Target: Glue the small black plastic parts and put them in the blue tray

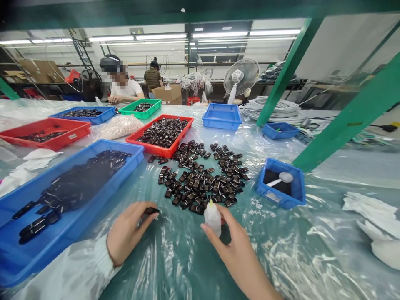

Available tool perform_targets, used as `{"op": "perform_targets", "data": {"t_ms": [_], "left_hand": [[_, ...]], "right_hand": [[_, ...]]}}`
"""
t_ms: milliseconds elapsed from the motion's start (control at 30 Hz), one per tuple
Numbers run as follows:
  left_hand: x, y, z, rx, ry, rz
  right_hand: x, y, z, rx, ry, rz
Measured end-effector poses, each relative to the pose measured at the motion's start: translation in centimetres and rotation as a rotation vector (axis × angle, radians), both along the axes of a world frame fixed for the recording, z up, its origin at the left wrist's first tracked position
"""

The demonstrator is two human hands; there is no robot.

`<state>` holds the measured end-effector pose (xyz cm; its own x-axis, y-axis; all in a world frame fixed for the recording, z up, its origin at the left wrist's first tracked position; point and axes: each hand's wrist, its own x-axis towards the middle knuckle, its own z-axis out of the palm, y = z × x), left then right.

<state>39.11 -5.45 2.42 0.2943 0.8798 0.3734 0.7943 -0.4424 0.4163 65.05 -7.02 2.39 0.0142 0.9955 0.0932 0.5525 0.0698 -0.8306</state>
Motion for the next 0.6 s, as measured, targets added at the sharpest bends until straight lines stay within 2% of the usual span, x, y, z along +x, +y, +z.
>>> {"op": "perform_targets", "data": {"t_ms": [100, 167, 233, 367, 600], "left_hand": [[0.4, -0.1, 0.7, -0.294, -0.367, 0.011], [0.7, -0.3, 1.0, -0.523, -0.628, -0.037], [0.9, -0.4, 1.2, -0.665, -0.823, -0.083], [1.1, -0.5, 1.6, -0.695, -0.993, -0.087], [1.1, -0.9, 2.4, -0.675, -1.092, -0.099]], "right_hand": [[-0.1, -0.5, 0.4, -0.054, 0.078, 0.015], [-0.4, -0.9, 0.8, -0.115, 0.137, 0.023], [-0.7, -1.5, 1.0, -0.144, 0.160, 0.062], [-1.3, -2.7, 1.1, -0.058, 0.070, 0.196], [-1.4, -3.5, 1.2, 0.103, 0.058, 0.150]]}}
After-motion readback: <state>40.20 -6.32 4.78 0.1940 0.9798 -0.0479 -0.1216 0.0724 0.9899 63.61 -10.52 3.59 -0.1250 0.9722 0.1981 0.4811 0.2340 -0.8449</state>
